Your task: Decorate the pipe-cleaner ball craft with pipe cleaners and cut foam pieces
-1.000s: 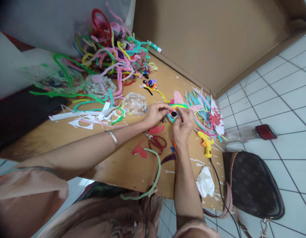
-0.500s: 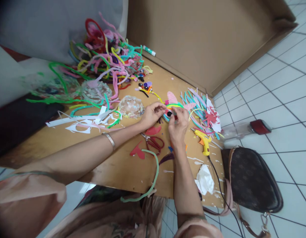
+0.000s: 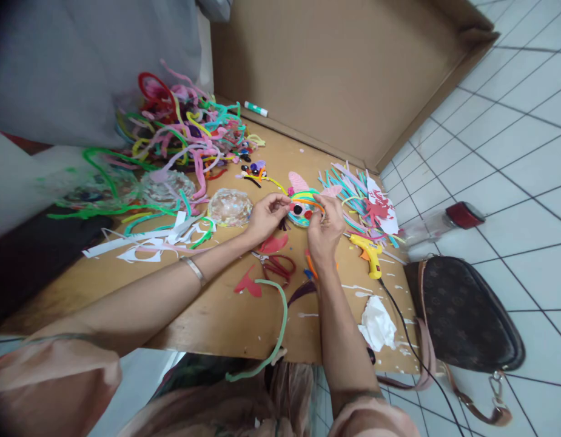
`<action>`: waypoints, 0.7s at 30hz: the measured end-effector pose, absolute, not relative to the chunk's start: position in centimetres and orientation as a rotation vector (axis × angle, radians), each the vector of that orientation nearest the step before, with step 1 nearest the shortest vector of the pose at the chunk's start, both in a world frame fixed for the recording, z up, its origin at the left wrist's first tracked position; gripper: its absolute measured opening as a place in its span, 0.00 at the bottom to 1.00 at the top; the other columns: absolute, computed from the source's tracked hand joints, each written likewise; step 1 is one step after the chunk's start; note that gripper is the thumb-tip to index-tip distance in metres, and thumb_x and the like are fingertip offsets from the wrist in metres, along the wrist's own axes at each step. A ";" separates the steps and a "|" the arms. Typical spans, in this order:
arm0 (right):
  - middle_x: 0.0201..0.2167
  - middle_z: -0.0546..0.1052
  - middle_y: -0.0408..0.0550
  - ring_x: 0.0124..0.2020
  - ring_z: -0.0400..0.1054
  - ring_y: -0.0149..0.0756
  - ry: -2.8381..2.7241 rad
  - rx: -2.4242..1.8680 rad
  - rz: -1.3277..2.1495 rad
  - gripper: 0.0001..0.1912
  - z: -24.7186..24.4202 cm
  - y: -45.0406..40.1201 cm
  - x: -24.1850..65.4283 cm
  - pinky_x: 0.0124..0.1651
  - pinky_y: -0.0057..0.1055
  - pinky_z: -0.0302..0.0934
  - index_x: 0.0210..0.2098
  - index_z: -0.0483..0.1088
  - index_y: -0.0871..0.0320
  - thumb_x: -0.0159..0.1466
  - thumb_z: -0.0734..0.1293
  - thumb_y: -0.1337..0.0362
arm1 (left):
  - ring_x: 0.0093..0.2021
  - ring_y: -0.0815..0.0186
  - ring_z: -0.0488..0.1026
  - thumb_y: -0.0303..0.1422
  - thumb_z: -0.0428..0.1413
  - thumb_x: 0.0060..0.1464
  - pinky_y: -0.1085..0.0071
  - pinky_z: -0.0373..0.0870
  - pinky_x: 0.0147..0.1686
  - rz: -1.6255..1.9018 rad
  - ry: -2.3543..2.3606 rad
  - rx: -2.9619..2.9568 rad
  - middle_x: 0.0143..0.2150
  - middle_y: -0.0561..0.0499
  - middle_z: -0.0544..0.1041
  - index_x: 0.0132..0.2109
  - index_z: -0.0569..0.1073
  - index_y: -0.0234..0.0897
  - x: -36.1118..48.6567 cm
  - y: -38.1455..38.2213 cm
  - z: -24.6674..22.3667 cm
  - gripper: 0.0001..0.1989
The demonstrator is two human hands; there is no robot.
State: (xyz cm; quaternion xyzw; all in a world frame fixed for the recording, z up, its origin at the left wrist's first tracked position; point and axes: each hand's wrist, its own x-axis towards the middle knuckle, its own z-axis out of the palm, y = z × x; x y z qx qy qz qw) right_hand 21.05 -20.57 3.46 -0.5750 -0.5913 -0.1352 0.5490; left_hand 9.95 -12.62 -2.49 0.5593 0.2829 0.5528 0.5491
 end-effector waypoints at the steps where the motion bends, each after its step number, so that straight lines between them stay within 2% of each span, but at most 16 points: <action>1: 0.38 0.78 0.50 0.42 0.72 0.38 -1.386 -1.361 -0.328 0.14 3.5 -20.6 21.1 0.48 0.38 0.68 0.39 0.76 0.57 0.59 0.60 0.71 | 0.32 0.72 0.69 0.25 0.57 0.51 0.76 0.67 0.36 1.311 0.668 1.322 0.34 0.52 0.75 0.37 0.75 0.34 10.0 -12.6 -2.6 0.05; 8: 0.37 0.78 0.50 0.42 0.72 0.39 -1.290 -1.369 -0.333 0.14 3.8 -20.8 21.2 0.48 0.40 0.68 0.38 0.76 0.57 0.59 0.59 0.71 | 0.32 0.72 0.69 0.28 0.61 0.49 0.76 0.68 0.37 1.293 0.702 1.299 0.35 0.52 0.76 0.38 0.73 0.35 9.8 -12.5 -2.5 0.08; 15: 0.34 0.78 0.49 0.39 0.73 0.37 -1.252 -1.342 -0.350 0.13 4.0 -20.9 21.0 0.46 0.36 0.68 0.35 0.76 0.58 0.59 0.60 0.71 | 0.27 0.75 0.66 0.24 0.61 0.45 0.77 0.66 0.32 1.235 0.736 1.252 0.32 0.56 0.72 0.37 0.72 0.36 9.7 -12.7 -2.3 0.11; 21: 0.34 0.78 0.48 0.38 0.73 0.36 -1.252 -1.366 -0.370 0.13 3.7 -20.8 21.4 0.45 0.36 0.67 0.35 0.75 0.57 0.59 0.60 0.71 | 0.27 0.75 0.66 0.25 0.61 0.45 0.78 0.66 0.31 1.245 0.748 1.316 0.30 0.57 0.72 0.36 0.72 0.36 9.5 -12.9 -2.2 0.09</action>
